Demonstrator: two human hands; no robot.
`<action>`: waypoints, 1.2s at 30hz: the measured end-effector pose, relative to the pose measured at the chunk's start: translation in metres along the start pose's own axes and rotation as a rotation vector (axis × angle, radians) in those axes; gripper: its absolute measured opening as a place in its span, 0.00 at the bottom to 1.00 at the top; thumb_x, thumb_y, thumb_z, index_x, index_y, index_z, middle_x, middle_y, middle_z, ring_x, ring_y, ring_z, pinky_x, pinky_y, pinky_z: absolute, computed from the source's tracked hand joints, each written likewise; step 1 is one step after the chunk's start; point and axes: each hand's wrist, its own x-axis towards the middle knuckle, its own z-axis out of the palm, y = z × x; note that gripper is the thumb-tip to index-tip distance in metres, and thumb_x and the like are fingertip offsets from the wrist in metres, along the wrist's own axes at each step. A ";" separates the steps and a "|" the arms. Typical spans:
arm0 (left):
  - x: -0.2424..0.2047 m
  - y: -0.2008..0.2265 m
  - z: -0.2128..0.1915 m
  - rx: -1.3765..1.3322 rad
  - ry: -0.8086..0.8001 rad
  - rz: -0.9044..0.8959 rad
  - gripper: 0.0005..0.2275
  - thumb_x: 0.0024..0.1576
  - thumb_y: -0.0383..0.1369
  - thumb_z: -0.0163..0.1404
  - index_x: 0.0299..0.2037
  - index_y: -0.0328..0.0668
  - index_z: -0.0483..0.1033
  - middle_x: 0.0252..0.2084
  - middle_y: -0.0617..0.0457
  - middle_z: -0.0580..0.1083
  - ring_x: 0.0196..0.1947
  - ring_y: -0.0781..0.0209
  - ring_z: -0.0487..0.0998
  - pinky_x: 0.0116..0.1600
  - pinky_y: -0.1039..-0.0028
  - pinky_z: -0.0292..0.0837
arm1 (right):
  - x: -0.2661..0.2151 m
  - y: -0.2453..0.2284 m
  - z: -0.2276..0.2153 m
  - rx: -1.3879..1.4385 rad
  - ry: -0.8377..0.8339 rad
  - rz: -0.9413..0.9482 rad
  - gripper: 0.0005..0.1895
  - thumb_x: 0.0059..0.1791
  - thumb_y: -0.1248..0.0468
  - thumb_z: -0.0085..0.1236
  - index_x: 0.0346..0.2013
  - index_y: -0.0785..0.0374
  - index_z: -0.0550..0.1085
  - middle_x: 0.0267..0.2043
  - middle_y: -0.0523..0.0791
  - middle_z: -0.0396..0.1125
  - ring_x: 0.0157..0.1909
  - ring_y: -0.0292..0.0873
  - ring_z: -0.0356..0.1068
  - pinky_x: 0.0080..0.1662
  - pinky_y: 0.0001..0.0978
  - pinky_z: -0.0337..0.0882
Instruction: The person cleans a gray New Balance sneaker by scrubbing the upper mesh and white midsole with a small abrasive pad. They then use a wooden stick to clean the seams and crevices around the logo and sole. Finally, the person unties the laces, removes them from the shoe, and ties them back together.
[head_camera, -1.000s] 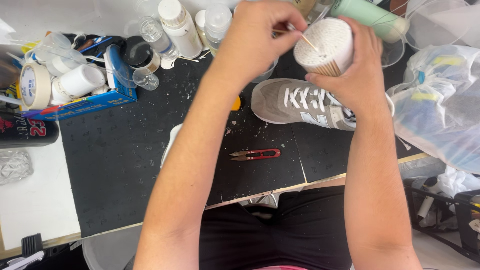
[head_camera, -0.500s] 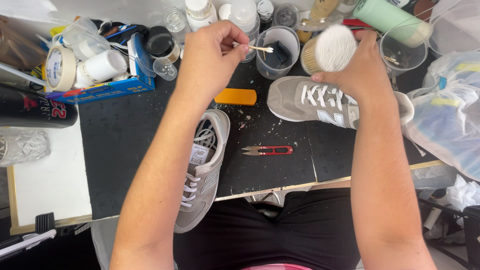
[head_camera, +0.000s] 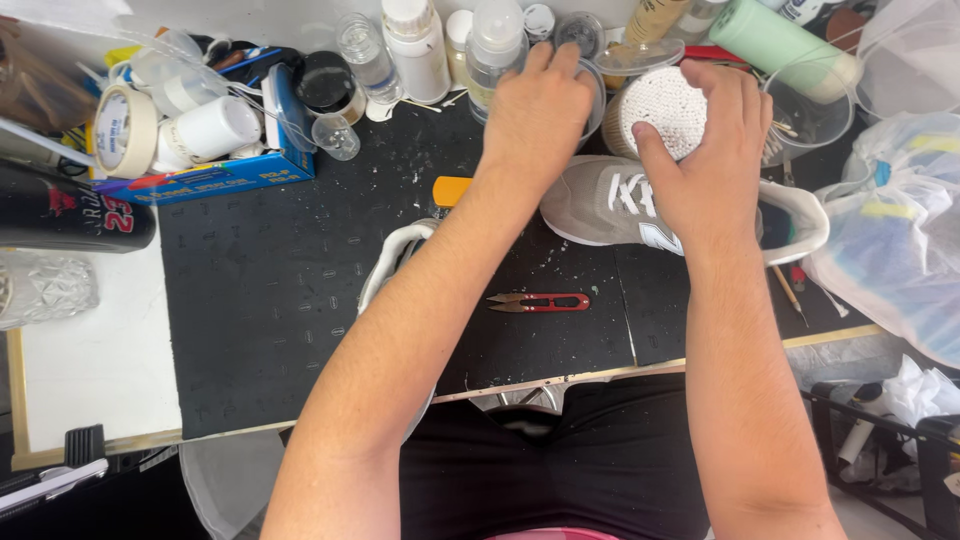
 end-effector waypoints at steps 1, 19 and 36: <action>-0.001 0.002 -0.004 -0.031 0.055 -0.010 0.05 0.48 0.27 0.54 0.34 0.39 0.78 0.47 0.48 0.75 0.50 0.51 0.76 0.45 0.61 0.76 | 0.000 -0.004 0.000 0.014 0.016 -0.036 0.25 0.51 0.68 0.68 0.60 0.65 0.69 0.61 0.50 0.65 0.65 0.54 0.61 0.66 0.46 0.62; -0.127 -0.029 -0.178 -0.522 0.181 -0.353 0.17 0.58 0.33 0.61 0.53 0.35 0.72 0.52 0.45 0.72 0.54 0.44 0.74 0.57 0.60 0.70 | 0.052 -0.090 0.044 0.509 -0.222 -0.027 0.12 0.54 0.73 0.57 0.52 0.65 0.77 0.34 0.45 0.74 0.33 0.37 0.73 0.39 0.27 0.72; -0.242 0.013 -0.156 -0.332 -0.026 -0.567 0.18 0.54 0.43 0.61 0.47 0.39 0.77 0.70 0.40 0.61 0.71 0.35 0.60 0.66 0.48 0.60 | 0.146 -0.126 0.204 -0.259 -0.158 -0.577 0.02 0.48 0.71 0.60 0.31 0.66 0.78 0.30 0.53 0.71 0.33 0.54 0.74 0.36 0.44 0.73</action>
